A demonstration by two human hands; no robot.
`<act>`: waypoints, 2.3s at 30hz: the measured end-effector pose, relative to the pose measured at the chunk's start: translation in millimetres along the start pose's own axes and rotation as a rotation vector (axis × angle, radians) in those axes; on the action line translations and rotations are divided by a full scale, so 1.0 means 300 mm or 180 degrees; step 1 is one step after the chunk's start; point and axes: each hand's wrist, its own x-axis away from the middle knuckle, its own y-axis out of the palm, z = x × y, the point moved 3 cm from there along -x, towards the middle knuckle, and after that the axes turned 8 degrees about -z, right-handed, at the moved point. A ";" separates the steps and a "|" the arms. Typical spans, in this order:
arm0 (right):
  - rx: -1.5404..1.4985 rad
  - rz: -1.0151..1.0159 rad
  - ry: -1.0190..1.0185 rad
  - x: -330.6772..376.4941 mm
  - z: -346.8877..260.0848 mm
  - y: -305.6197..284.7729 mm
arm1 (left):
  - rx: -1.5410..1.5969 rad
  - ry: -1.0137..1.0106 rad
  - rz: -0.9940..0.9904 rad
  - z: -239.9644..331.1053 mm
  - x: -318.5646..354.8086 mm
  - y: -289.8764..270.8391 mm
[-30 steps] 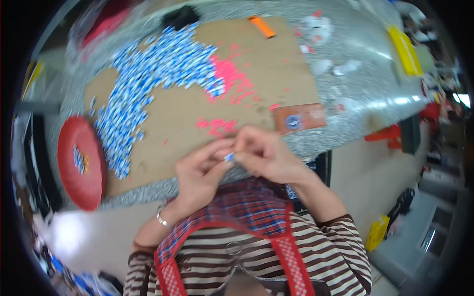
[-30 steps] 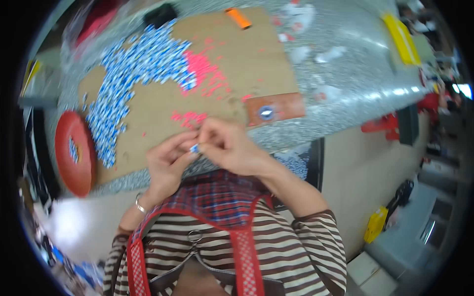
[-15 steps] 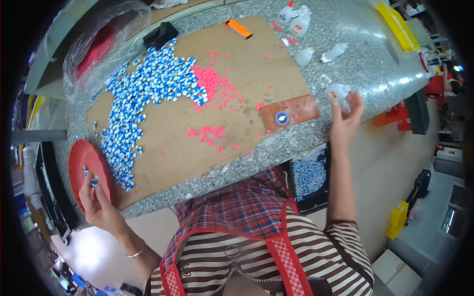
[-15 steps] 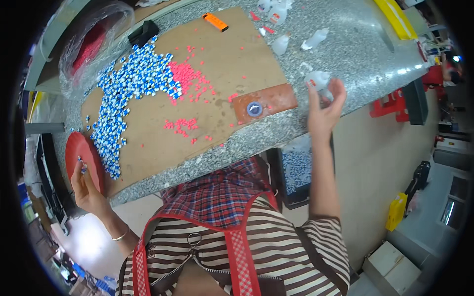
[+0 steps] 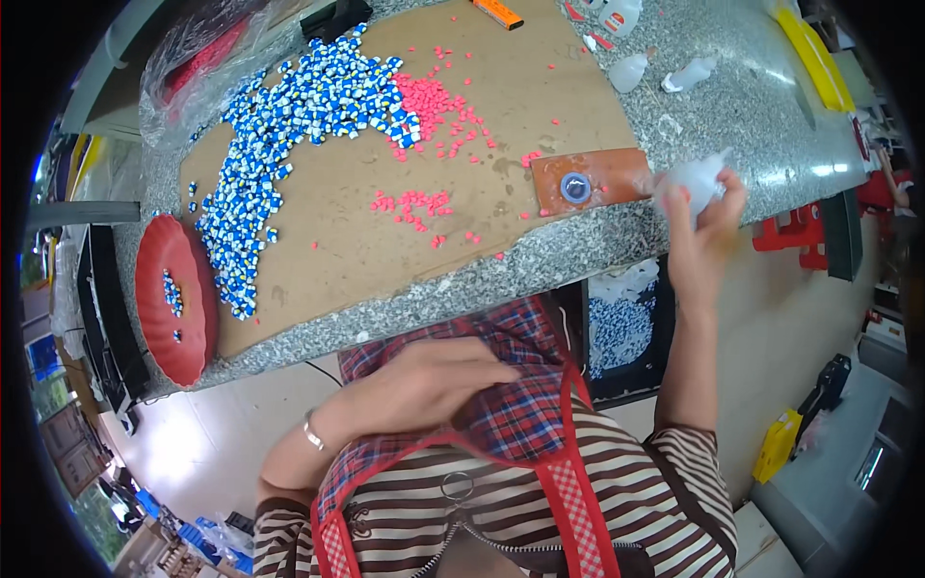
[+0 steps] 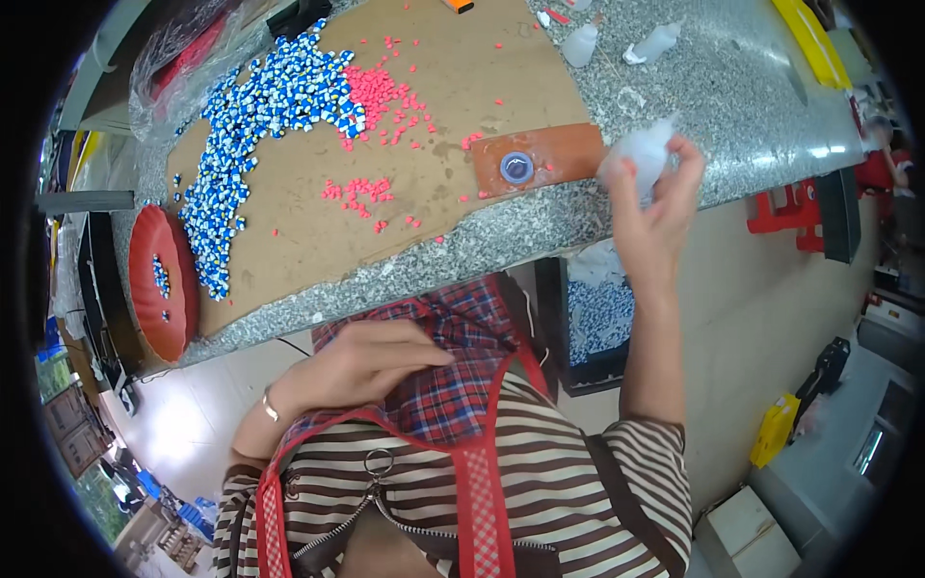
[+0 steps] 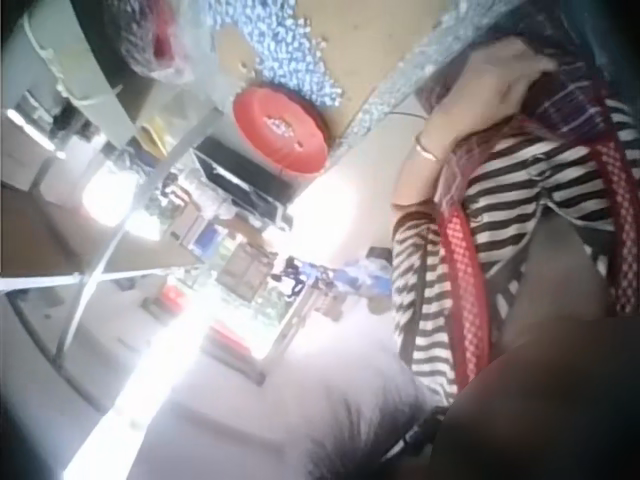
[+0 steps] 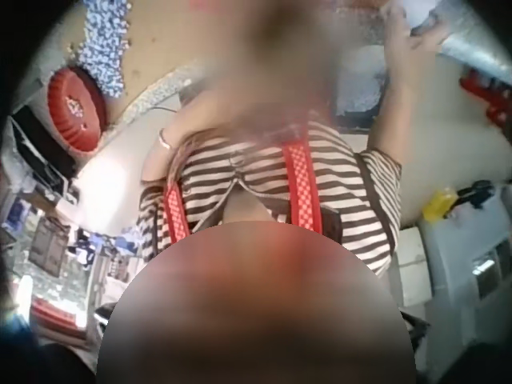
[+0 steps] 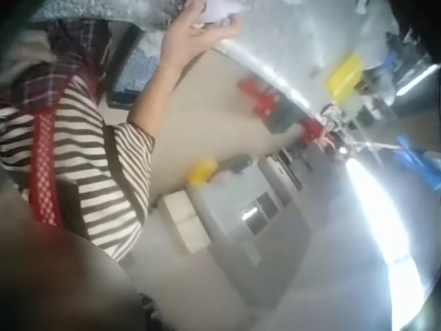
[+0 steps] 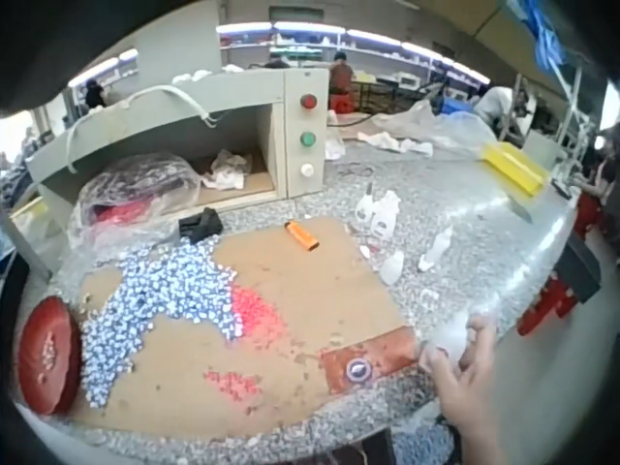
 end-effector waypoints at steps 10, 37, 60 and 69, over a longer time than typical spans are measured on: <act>-0.0622 -0.1320 0.0818 0.116 -0.096 0.054 | -0.2223 -0.0605 0.0297 -0.341 -0.265 0.178; 0.0390 -0.1406 0.0783 0.087 -0.102 0.090 | 0.0124 -0.0757 -0.0718 -0.173 -0.092 0.053; 0.0293 -0.0365 0.0143 -0.163 0.135 -0.081 | -0.2576 -0.0091 0.2263 -0.174 -0.197 -0.532; 0.1220 0.0929 0.0119 -0.094 0.111 -0.097 | -0.2283 0.0104 0.2342 -0.221 -0.137 -0.558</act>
